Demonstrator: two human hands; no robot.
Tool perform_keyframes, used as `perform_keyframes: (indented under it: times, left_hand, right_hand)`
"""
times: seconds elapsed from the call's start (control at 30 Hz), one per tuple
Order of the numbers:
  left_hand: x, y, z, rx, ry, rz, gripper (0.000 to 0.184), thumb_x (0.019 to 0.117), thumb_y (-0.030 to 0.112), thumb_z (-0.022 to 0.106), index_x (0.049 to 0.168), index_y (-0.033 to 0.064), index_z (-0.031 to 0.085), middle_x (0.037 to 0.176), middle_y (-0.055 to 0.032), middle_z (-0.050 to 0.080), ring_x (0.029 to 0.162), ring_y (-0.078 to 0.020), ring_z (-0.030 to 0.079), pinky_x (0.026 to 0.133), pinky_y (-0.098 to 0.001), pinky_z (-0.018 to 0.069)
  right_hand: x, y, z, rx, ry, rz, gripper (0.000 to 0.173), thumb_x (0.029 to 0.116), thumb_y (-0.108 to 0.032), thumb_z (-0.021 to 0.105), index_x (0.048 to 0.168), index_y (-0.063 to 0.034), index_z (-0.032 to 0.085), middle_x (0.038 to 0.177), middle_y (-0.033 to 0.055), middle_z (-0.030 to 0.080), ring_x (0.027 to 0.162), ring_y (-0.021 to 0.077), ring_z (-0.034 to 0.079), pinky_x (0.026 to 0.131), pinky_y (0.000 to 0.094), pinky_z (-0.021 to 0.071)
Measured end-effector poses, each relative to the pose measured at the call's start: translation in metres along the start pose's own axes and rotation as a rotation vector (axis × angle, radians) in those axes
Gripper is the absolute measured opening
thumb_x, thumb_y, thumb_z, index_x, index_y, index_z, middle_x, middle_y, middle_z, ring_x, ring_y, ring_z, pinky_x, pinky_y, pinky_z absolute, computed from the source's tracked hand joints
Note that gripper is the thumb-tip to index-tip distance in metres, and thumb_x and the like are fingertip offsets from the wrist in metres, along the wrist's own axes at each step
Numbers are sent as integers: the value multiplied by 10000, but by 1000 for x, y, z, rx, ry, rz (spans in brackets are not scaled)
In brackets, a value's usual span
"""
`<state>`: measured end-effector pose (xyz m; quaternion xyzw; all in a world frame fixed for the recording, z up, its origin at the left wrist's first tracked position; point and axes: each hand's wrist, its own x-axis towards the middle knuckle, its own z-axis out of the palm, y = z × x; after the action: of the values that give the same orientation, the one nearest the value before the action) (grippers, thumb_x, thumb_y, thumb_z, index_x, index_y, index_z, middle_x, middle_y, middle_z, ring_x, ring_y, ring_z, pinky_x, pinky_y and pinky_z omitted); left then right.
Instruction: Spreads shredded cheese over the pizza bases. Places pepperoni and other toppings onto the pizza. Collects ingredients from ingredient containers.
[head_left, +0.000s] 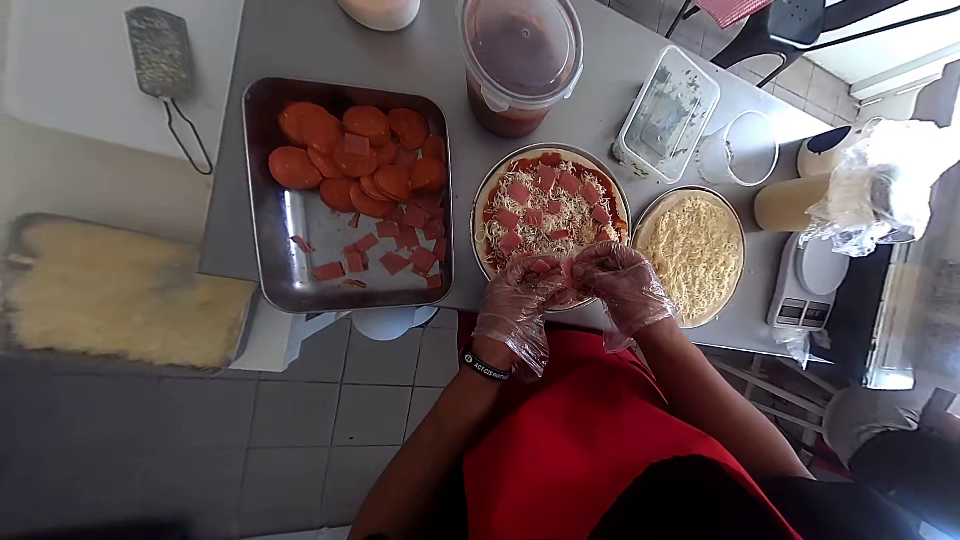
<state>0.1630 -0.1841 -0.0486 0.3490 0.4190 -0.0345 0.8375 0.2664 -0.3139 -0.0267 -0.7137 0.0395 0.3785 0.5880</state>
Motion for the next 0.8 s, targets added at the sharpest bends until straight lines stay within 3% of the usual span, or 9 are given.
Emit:
perform_keyframes:
  times: [0.17, 0.33, 0.43, 0.5, 0.63, 0.8]
  left_hand:
    - [2, -5, 2, 95, 37, 51, 288, 879, -58, 736, 1135, 59, 677, 993, -46, 728, 834, -139, 719, 775, -301, 624]
    - [-2, -5, 4, 211, 64, 111, 252, 901, -14, 737, 1135, 67, 692, 975, -37, 732, 805, -123, 722, 746, -291, 629]
    - [-3, -6, 4, 284, 89, 132, 224, 903, 31, 756, 1117, 80, 708, 960, -21, 733, 811, -101, 715, 760, -279, 622]
    - [-3, -8, 4, 305, 101, 137, 220, 903, 44, 763, 1115, 89, 720, 965, -21, 735, 819, -106, 718, 769, -284, 623]
    - [-2, -9, 2, 383, 122, 165, 250, 898, 79, 781, 1138, 119, 726, 1012, -9, 740, 867, -93, 717, 807, -295, 618]
    - [-2, -10, 0, 441, 98, 234, 319, 871, 65, 797, 1171, 122, 704, 1028, 0, 737, 904, -71, 702, 825, -276, 595]
  right_hand:
    - [-4, 10, 1, -70, -62, -167, 189, 885, 78, 704, 1048, -18, 715, 880, 56, 742, 687, 117, 699, 667, 286, 629]
    - [-7, 12, 0, -179, -64, -182, 158, 908, 14, 728, 1061, -12, 762, 882, 52, 758, 730, 99, 710, 721, 275, 625]
    - [-10, 11, 1, -204, -55, -174, 207, 844, 7, 799, 1047, -10, 770, 903, 58, 773, 774, 106, 729, 754, 281, 632]
    - [-12, 7, 4, -234, -22, -137, 213, 830, 13, 814, 1036, -15, 770, 885, 54, 774, 756, 97, 728, 743, 270, 629]
    - [-10, 4, 2, -247, -5, -70, 133, 923, -23, 732, 1046, -29, 780, 870, 45, 770, 754, 88, 721, 749, 276, 623]
    - [-3, -3, 5, 116, 24, 279, 86, 965, 38, 636, 1003, 29, 712, 859, 90, 723, 756, 153, 701, 740, 320, 618]
